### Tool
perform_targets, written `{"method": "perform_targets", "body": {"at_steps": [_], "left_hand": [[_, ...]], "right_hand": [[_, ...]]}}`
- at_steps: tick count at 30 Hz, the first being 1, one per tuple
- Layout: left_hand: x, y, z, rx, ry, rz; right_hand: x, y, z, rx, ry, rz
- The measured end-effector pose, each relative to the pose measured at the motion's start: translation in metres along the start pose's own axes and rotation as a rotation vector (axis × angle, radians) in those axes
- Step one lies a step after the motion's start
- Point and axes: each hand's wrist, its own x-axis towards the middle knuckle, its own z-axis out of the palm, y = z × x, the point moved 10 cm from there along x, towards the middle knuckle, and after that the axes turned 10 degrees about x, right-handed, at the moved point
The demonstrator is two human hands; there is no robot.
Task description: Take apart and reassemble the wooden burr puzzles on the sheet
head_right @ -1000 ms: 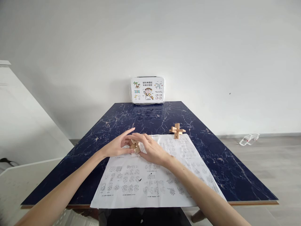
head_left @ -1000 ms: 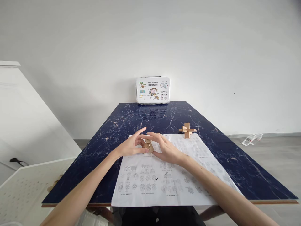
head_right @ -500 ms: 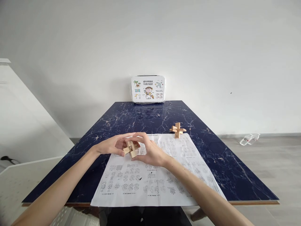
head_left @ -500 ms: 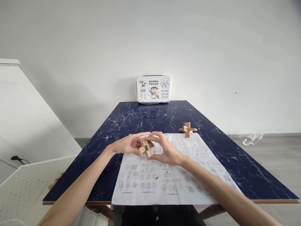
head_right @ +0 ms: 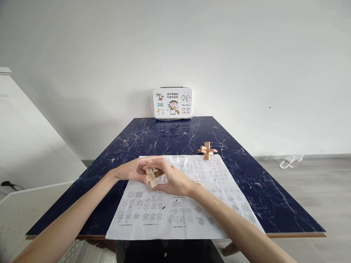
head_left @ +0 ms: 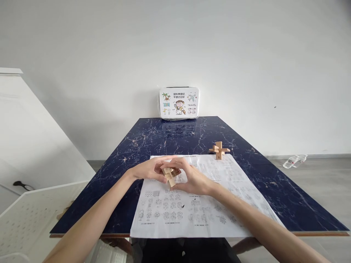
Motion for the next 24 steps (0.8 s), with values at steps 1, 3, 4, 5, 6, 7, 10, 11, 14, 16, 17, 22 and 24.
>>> {"method": "perform_targets", "body": {"at_steps": [1,3,4,5,6,7,10,11,14,16,17,22,24], "left_hand": [[-0.001,-0.002,-0.002,-0.005,0.015,0.001],[-0.002,-0.007,-0.006,-0.017,0.043,-0.003],[-0.002,-0.009,-0.008,-0.022,0.059,-0.004],[-0.003,-0.011,-0.010,-0.029,0.077,-0.004],[-0.003,-0.013,-0.013,-0.037,0.102,0.002],[-0.003,-0.013,-0.016,-0.048,0.130,0.009],[-0.004,-0.014,-0.028,-0.078,0.261,0.027],[-0.005,-0.015,-0.034,-0.078,0.322,0.025],[-0.011,-0.020,-0.052,-0.047,0.515,0.005],[-0.015,-0.024,-0.061,-0.005,0.618,-0.010],[-0.016,-0.026,-0.064,0.020,0.660,-0.016],[-0.016,-0.031,-0.068,0.109,0.737,-0.017],[-0.015,-0.033,-0.066,0.111,0.730,-0.026]], "right_hand": [[0.000,0.000,0.000,-0.003,0.007,0.000],[0.000,0.000,0.000,-0.020,0.012,-0.001],[0.000,0.000,0.000,-0.032,0.016,-0.007],[0.001,0.000,-0.001,-0.045,0.024,-0.015],[0.001,-0.001,-0.002,-0.061,0.039,-0.025],[0.002,0.000,-0.004,-0.083,0.065,-0.038],[0.001,0.000,-0.020,-0.176,0.228,-0.084],[0.000,0.002,-0.027,-0.212,0.294,-0.090],[-0.004,0.014,-0.041,-0.305,0.406,-0.031],[-0.004,0.026,-0.040,-0.349,0.384,0.042],[-0.004,0.032,-0.037,-0.364,0.356,0.072],[-0.004,0.044,-0.017,-0.426,0.212,0.115],[-0.004,0.044,-0.010,-0.461,0.154,0.114]]}}
